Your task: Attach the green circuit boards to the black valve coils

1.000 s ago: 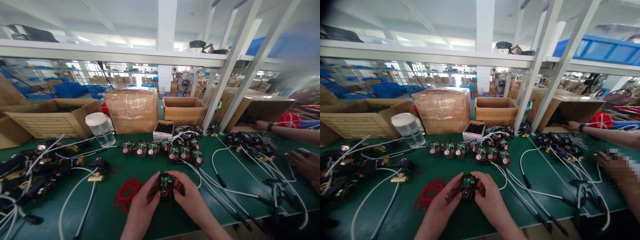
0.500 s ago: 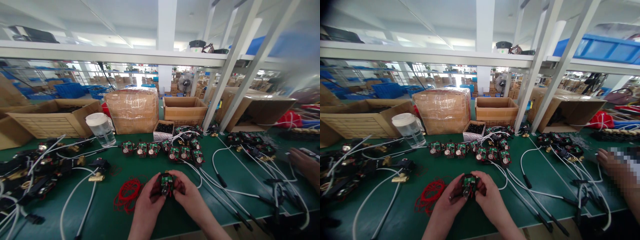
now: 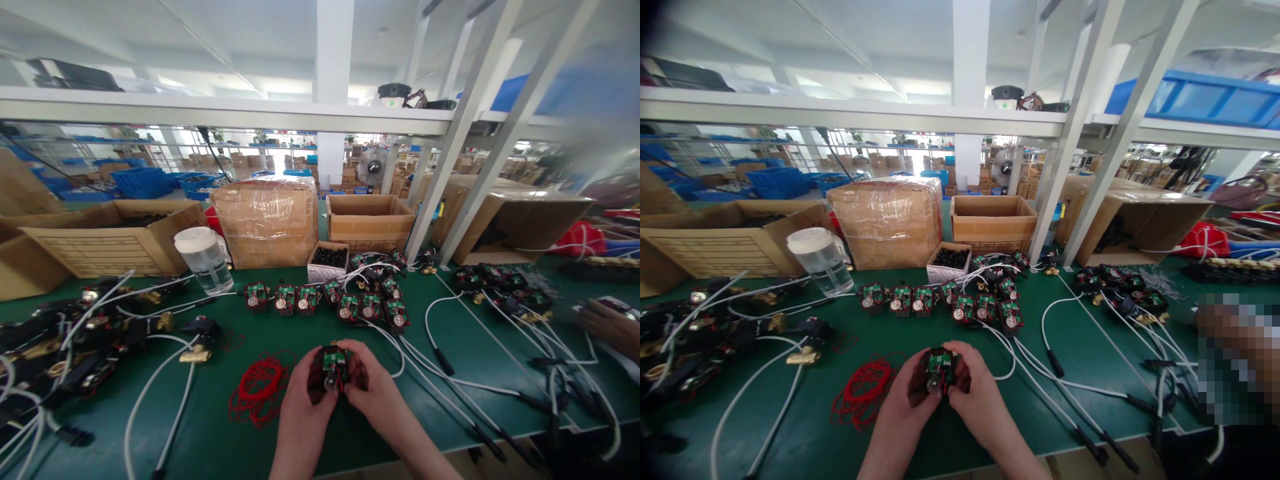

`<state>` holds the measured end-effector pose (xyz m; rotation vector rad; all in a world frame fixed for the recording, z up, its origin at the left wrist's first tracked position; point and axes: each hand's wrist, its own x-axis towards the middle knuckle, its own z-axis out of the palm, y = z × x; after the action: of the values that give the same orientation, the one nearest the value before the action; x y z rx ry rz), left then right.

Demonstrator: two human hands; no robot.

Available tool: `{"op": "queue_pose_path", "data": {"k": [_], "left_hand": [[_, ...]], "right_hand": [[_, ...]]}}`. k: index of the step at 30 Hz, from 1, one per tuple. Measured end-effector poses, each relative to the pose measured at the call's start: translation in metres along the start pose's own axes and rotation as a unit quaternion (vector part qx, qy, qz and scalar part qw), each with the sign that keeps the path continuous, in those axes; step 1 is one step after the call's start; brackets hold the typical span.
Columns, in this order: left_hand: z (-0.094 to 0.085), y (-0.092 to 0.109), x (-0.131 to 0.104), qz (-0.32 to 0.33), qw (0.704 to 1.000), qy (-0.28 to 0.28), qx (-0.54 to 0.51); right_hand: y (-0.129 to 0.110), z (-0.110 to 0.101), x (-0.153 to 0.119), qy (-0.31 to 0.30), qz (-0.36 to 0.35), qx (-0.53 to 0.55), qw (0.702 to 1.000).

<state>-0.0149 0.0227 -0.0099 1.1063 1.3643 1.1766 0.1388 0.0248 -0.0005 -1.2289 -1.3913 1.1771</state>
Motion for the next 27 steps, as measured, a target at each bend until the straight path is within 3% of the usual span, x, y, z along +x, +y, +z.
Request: {"op": "queue_pose_path", "data": {"k": [6,13,18,22,27], "left_hand": [[0.002,0.002,0.0,0.003,0.999,0.019,0.033],[0.002,0.016,-0.003,-0.01,1.0,-0.003,0.024],[-0.002,0.007,-0.001,-0.006,1.0,-0.017,-0.002],[-0.004,-0.005,0.0,0.0,0.998,-0.026,-0.053],[-0.008,-0.009,-0.001,-0.022,0.996,-0.038,-0.075]], "right_hand": [[-0.003,-0.001,-0.001,0.001,0.007,0.006,1.0],[-0.001,0.0,0.001,0.003,-0.001,0.026,1.0],[0.001,0.0,0.0,0.009,-0.008,0.016,1.0],[-0.009,-0.018,0.003,-0.018,0.009,0.02,1.0],[-0.043,-0.056,0.04,0.063,-0.051,-0.051,0.995]]}}
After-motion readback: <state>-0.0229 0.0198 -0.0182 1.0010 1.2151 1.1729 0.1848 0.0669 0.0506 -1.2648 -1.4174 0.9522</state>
